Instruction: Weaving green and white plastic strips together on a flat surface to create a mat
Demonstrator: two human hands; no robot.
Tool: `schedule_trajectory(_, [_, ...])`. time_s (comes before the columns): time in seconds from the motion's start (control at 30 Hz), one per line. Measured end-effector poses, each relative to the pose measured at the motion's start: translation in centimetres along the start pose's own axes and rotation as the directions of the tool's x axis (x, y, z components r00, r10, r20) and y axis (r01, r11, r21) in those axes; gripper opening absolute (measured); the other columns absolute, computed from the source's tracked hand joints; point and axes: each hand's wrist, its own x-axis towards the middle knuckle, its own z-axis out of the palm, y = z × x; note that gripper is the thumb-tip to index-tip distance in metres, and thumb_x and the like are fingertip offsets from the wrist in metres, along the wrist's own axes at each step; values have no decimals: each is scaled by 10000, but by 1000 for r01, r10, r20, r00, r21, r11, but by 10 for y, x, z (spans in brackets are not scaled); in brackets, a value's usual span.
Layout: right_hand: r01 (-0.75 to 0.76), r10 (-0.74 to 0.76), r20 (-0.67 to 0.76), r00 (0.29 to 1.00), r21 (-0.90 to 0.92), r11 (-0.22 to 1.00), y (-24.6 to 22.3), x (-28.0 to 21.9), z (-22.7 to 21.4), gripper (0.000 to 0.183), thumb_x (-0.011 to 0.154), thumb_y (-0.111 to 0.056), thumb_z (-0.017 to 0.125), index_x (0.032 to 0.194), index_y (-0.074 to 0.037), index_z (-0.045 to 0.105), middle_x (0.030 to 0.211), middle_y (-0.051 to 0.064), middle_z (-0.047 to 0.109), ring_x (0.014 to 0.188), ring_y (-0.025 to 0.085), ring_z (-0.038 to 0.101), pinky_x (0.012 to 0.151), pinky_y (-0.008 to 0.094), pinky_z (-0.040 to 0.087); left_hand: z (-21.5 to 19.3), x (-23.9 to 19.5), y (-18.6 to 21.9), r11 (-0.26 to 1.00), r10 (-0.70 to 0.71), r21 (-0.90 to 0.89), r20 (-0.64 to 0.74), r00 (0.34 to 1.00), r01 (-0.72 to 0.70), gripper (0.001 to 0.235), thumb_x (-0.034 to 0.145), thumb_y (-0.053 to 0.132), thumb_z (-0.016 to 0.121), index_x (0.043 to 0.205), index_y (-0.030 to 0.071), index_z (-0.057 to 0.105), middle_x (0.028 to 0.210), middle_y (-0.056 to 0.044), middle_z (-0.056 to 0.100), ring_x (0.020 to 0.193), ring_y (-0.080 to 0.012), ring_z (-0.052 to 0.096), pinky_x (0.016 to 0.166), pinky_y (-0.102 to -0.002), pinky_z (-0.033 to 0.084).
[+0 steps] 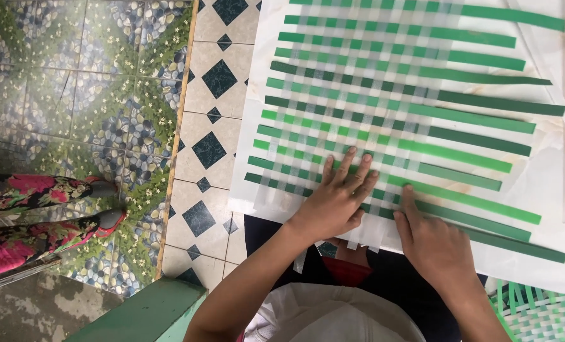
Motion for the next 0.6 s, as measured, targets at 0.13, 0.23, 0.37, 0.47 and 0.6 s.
schedule_trajectory(0.13, [34, -43, -91, 995, -98, 995, -5, 5, -9, 577, 967, -476, 364, 1454, -180, 457, 434, 48, 628, 389, 279, 645, 343, 370, 474, -10, 4, 0, 1000, -5, 15, 14, 1000, 5, 704, 881, 320, 660, 1463, 39, 381, 1577, -226, 216, 1469, -476, 150, 1135, -694, 268])
schedule_trajectory(0.23, [59, -64, -63, 996, -78, 995, -13, 5, -16, 602, 951, -495, 368, 1517, -289, 381, 375, 13, 578, 312, 234, 573, 324, 355, 437, -14, 2, 3, 1000, -7, 29, 2, 1000, 7, 716, 854, 333, 702, 1446, 45, 421, 1572, -219, 226, 1465, -471, 174, 1127, -690, 306])
schedule_trajectory(0.37, [103, -104, -65, 992, -9, 995, -12, 9, -11, 571, 958, -425, 400, 1513, -292, 371, 436, -30, 610, 356, 227, 576, 333, 368, 442, -19, 6, 2, 999, -18, 28, 11, 1000, 18, 703, 860, 320, 682, 1453, 41, 427, 1569, -223, 243, 1465, -469, 158, 1141, -675, 282])
schedule_trajectory(0.47, [8, -7, 38, 999, -30, 1000, -8, 6, -14, 596, 942, -491, 369, 1529, -417, 299, 497, 21, 665, 471, 312, 666, 419, 421, 521, -20, 4, 3, 1000, -25, 13, 9, 1000, 25, 718, 840, 315, 707, 1447, 39, 438, 1565, -227, 256, 1464, -473, 170, 1135, -684, 284])
schedule_trajectory(0.6, [-51, 55, 40, 998, -86, 995, 7, 1, -7, 591, 936, -517, 353, 1522, -496, 279, 468, 32, 631, 490, 319, 671, 455, 445, 538, -15, 4, 2, 999, -28, -25, 13, 1000, 28, 714, 856, 293, 693, 1459, 28, 416, 1571, -234, 242, 1470, -473, 134, 1148, -699, 236])
